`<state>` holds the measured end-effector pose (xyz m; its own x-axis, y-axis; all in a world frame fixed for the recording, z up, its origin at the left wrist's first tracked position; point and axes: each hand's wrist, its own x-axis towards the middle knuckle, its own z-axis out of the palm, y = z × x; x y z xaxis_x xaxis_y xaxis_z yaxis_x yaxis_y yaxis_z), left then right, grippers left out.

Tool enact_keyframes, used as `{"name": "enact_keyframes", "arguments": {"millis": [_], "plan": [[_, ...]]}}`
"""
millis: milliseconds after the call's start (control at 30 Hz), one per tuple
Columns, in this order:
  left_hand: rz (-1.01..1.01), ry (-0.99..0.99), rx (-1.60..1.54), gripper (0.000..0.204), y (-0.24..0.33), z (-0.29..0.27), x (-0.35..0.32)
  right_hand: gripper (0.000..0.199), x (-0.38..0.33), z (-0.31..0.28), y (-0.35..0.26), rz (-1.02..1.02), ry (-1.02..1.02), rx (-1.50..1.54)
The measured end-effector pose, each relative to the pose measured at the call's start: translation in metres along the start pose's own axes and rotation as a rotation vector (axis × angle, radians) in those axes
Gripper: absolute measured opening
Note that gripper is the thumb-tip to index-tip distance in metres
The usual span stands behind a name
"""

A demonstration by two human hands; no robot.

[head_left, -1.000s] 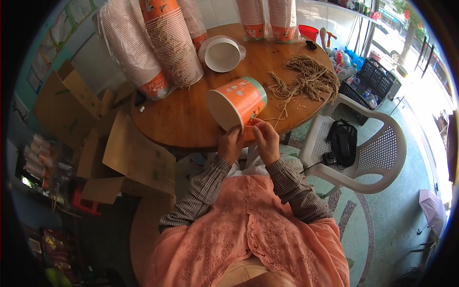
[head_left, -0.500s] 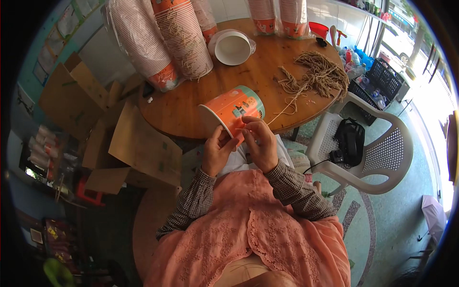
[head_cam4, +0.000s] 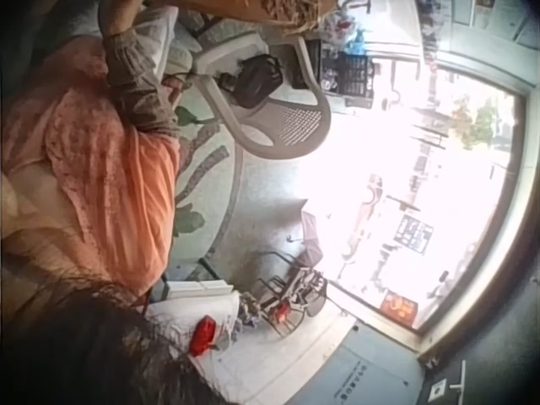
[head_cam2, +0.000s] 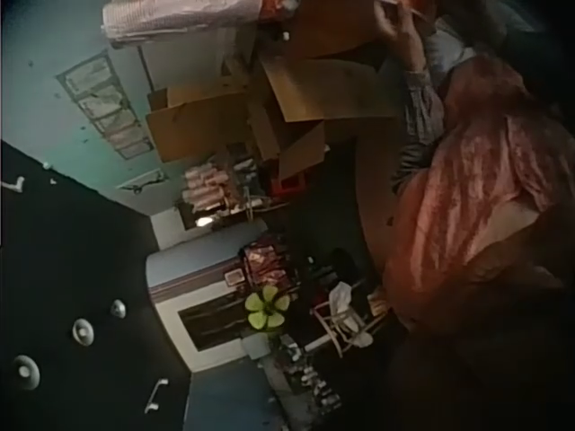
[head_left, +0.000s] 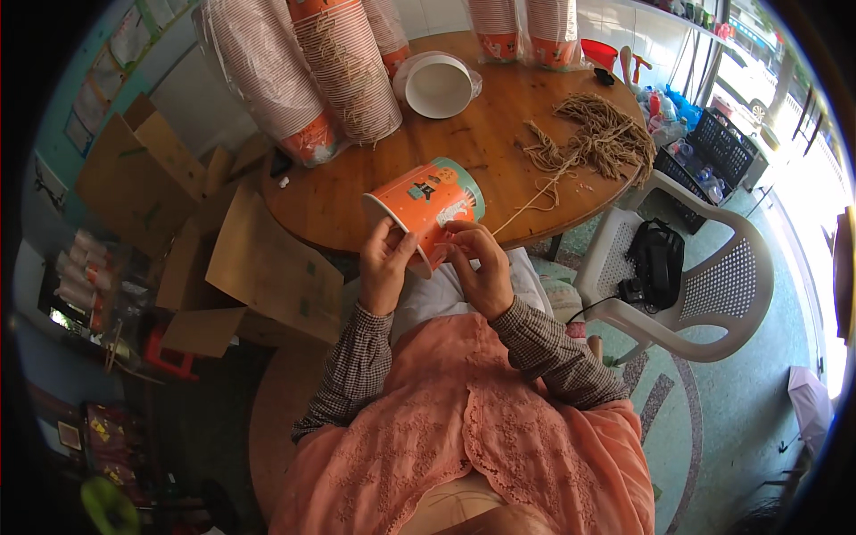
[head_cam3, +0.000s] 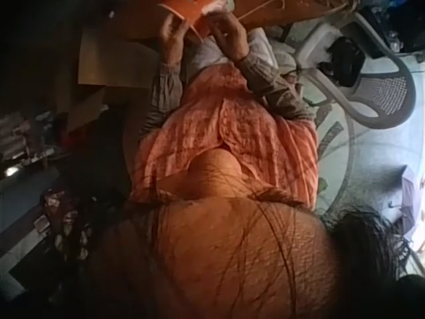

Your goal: Attaching rope handles to paper buckets.

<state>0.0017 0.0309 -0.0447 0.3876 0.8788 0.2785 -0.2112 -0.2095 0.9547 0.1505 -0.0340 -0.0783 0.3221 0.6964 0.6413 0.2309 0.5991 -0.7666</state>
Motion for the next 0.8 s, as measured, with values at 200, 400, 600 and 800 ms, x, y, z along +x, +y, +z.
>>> {"name": "enact_keyframes", "arguments": {"millis": [200,400,600,800], "plan": [[0.010,0.065,0.046,0.030,-0.004,-0.013,0.011,0.008,-0.002,0.000,0.011,0.040,0.023,0.020],[0.010,0.079,0.103,0.035,-0.005,-0.022,0.026,0.009,-0.004,0.002,0.022,0.071,0.034,0.015],[0.031,0.100,0.204,0.039,-0.013,-0.027,0.028,0.010,0.007,0.015,0.006,-0.026,0.030,-0.053],[-0.006,0.100,0.195,0.040,-0.006,-0.018,0.025,0.013,0.006,0.026,0.020,-0.084,0.016,-0.101]]}}
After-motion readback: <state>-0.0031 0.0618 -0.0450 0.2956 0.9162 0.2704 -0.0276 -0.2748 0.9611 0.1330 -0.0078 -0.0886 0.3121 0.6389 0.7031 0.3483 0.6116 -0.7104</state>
